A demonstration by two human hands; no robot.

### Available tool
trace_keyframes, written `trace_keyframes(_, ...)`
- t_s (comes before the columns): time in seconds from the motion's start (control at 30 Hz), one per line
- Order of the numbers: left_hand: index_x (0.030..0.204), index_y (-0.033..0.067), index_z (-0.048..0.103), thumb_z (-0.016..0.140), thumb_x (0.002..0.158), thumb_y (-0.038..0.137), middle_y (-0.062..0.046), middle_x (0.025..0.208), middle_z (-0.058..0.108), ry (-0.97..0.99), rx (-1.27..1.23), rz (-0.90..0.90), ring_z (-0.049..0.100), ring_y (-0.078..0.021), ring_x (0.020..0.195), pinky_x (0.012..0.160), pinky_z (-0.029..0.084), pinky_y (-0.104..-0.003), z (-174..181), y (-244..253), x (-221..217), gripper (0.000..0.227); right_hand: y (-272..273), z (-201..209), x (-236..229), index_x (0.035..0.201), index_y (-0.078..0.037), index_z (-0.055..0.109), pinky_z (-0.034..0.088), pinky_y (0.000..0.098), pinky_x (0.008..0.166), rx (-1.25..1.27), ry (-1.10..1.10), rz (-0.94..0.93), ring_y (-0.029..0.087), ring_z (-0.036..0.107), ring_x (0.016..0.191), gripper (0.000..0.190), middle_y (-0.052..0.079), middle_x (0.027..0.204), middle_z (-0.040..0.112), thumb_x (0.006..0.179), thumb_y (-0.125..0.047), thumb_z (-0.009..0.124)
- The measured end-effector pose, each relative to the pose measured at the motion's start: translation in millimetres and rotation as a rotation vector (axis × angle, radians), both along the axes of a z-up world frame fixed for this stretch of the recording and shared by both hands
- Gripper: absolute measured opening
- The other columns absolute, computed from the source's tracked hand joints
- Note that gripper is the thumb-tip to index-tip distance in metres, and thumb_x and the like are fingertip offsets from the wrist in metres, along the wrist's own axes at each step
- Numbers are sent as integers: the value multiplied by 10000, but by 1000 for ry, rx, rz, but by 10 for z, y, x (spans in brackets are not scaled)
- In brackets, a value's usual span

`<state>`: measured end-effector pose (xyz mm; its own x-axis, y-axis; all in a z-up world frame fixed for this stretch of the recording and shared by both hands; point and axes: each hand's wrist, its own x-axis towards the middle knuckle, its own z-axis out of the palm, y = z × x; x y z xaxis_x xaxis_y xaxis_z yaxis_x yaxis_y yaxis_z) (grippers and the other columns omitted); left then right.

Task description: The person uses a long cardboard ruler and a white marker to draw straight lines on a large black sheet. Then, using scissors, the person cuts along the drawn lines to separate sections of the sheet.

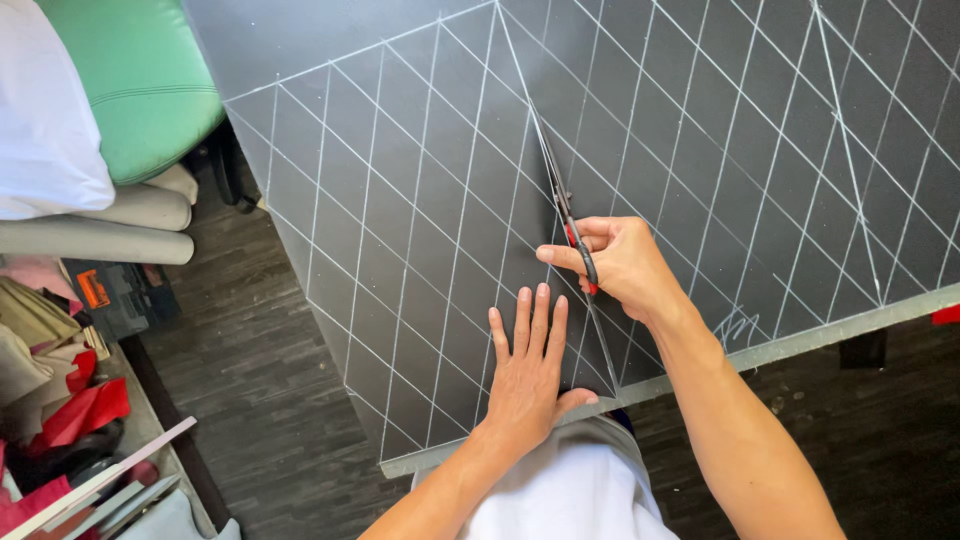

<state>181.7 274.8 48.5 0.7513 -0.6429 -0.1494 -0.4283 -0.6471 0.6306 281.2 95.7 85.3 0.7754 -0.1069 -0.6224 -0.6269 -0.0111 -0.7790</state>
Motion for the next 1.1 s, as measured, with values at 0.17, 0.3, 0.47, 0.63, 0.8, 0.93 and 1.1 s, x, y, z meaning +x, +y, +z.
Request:
trace_keyframes(0.17, 1587, -70, 145, 823, 720, 546, -313, 1661, 79, 4, 14, 1, 10, -473, 1555, 1183, -14, -714, -6, -5, -11, 1261, 11, -36, 253, 896, 47, 730, 375, 235, 427, -50, 0, 32, 72, 495, 454, 319, 21, 579, 586, 765, -199, 886)
trace_keyframes(0.3, 1588, -70, 147, 813, 722, 559, -313, 1664, 82, -7, 23, -5, 14, -474, 1557, 1186, -10, -714, 1, 2, -8, 1261, 13, -65, 422, 909, 28, 737, 387, 239, 423, -45, -4, 23, 68, 498, 458, 318, 16, 602, 615, 745, -195, 892)
trace_keyframes(0.47, 1582, -79, 164, 806, 718, 570, -320, 1656, 93, -6, 47, -18, 21, -480, 1548, 1174, 4, -718, -13, -7, 9, 1257, 36, -45, 575, 914, 15, 739, 383, 240, 415, -19, -30, 7, 69, 511, 453, 301, 11, 594, 614, 747, -187, 887)
trace_keyframes(0.63, 1583, -74, 188, 801, 713, 577, -312, 1658, 112, -14, 66, -16, 34, -474, 1550, 1180, 24, -714, -5, -5, -3, 1247, 21, -60, 826, 873, 41, 725, 376, 243, 417, -78, -31, 47, 77, 500, 449, 327, 9, 571, 562, 763, -213, 898)
trace_keyframes(0.8, 1579, -79, 184, 801, 722, 573, -313, 1657, 96, 7, 63, -29, 28, -479, 1546, 1169, 18, -720, -15, -7, 11, 1241, 34, -64, 924, 860, 6, 729, 377, 242, 415, -77, -40, 43, 71, 505, 452, 305, -1, 576, 568, 749, -221, 899)
trace_keyframes(0.93, 1583, -69, 188, 800, 722, 564, -307, 1663, 90, 9, 62, -22, 32, -474, 1549, 1174, 23, -717, -10, -1, -14, 1232, 32, -80, 971, 850, 5, 727, 396, 236, 415, -89, -30, 42, 75, 515, 451, 309, -2, 582, 568, 747, -226, 905)
trace_keyframes(1.1, 1583, -73, 186, 809, 729, 544, -311, 1662, 82, 35, 41, -18, 22, -477, 1548, 1170, 14, -722, -4, 3, 6, 1223, 35, -89, 1005, 854, -4, 731, 391, 236, 413, -105, -29, 42, 77, 509, 447, 309, -5, 581, 562, 736, -226, 911)
